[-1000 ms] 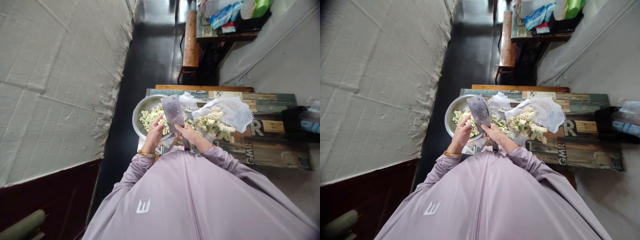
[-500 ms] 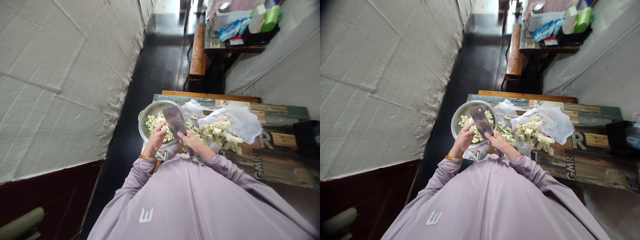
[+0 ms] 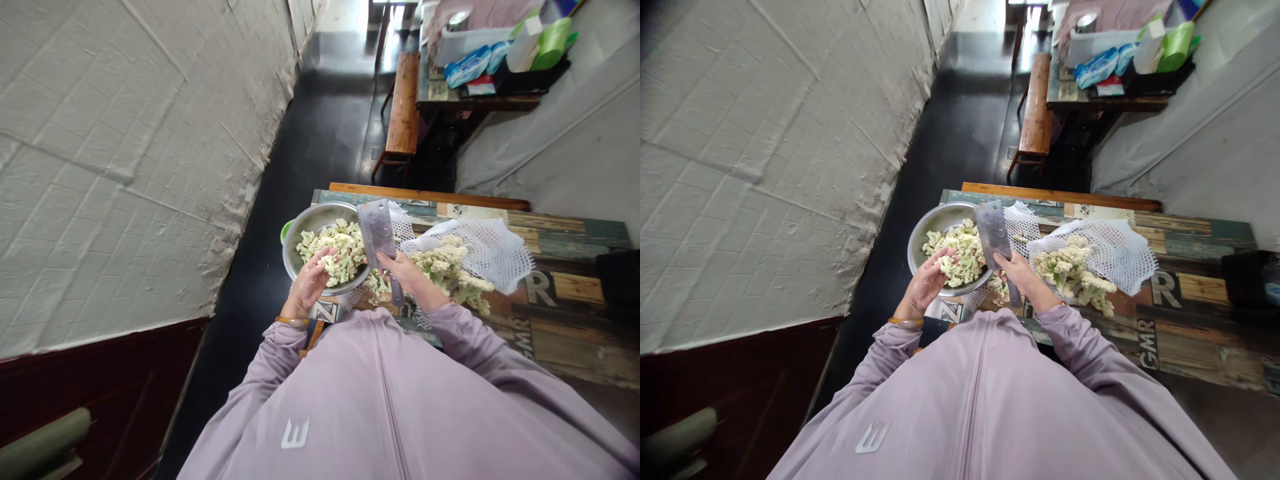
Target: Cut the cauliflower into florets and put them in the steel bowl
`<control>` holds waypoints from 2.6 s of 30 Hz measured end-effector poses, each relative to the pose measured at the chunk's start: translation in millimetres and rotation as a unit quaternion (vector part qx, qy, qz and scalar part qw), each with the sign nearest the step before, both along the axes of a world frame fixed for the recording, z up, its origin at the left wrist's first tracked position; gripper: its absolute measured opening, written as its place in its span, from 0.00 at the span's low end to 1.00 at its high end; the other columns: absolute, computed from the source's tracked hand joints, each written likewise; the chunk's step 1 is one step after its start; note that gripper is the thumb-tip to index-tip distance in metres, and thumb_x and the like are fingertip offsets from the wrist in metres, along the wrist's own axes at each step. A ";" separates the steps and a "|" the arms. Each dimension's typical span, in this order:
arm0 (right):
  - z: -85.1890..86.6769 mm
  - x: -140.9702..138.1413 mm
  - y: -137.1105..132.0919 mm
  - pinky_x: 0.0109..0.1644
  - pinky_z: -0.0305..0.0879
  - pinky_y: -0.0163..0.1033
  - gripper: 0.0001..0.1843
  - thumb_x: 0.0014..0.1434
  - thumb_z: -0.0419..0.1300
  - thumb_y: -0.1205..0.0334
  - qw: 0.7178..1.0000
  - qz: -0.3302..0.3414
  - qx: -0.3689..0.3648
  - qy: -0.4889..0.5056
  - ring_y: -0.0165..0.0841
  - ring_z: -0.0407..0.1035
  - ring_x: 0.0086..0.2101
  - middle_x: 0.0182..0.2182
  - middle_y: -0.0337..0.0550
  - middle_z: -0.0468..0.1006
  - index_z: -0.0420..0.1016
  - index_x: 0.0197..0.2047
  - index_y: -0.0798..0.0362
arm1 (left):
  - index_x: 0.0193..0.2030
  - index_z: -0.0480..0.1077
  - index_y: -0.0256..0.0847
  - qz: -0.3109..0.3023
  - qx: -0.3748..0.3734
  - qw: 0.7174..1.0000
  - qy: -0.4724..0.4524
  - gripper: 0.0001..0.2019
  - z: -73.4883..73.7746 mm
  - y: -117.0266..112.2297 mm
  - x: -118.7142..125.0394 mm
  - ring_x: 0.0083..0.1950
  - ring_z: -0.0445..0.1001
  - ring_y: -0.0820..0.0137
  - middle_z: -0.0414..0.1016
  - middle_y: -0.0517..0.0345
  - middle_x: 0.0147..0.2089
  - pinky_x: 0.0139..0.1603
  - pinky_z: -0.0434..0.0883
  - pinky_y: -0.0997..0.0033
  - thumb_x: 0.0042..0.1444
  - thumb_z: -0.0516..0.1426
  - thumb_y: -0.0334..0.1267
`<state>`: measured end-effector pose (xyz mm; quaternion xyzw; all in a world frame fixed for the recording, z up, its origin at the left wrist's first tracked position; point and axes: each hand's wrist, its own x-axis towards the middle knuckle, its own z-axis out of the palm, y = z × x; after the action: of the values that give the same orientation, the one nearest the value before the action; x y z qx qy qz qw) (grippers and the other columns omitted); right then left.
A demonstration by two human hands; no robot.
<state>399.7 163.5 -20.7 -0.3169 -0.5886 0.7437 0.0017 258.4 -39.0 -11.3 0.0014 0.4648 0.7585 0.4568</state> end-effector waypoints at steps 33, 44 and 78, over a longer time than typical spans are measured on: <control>70.2 51.8 -34.2 0.45 0.70 0.43 0.18 0.65 0.52 0.46 0.951 -0.032 0.291 0.099 0.39 0.72 0.35 0.32 0.46 0.77 0.73 0.36 0.50 | 0.51 0.74 0.44 0.043 0.003 0.991 0.128 0.20 44.6 62.8 60.7 0.52 0.76 0.67 0.76 0.55 0.54 0.57 0.72 0.65 0.51 0.67 0.37; 68.9 58.5 -28.3 0.49 0.72 0.48 0.15 0.66 0.51 0.50 0.935 -0.029 0.324 0.141 0.42 0.73 0.38 0.29 0.45 0.75 0.74 0.40 0.49 | 0.51 0.74 0.43 0.040 -0.006 0.987 0.153 0.19 50.5 66.6 72.0 0.52 0.76 0.66 0.77 0.54 0.52 0.58 0.71 0.63 0.52 0.67 0.39; 14.0 26.1 -27.6 0.57 0.71 0.49 0.13 0.69 0.52 0.61 0.896 -0.003 0.405 0.184 0.40 0.72 0.49 0.48 0.52 0.75 0.75 0.49 0.53 | 0.44 0.71 0.42 0.021 -0.101 0.988 0.111 0.18 10.5 62.8 58.6 0.36 0.72 0.77 0.74 0.62 0.37 0.40 0.70 0.75 0.48 0.69 0.42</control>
<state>425.8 135.8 -6.6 -0.1482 -0.8270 0.4859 0.2408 317.0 23.7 -0.8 0.0302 0.5869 0.7122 0.3841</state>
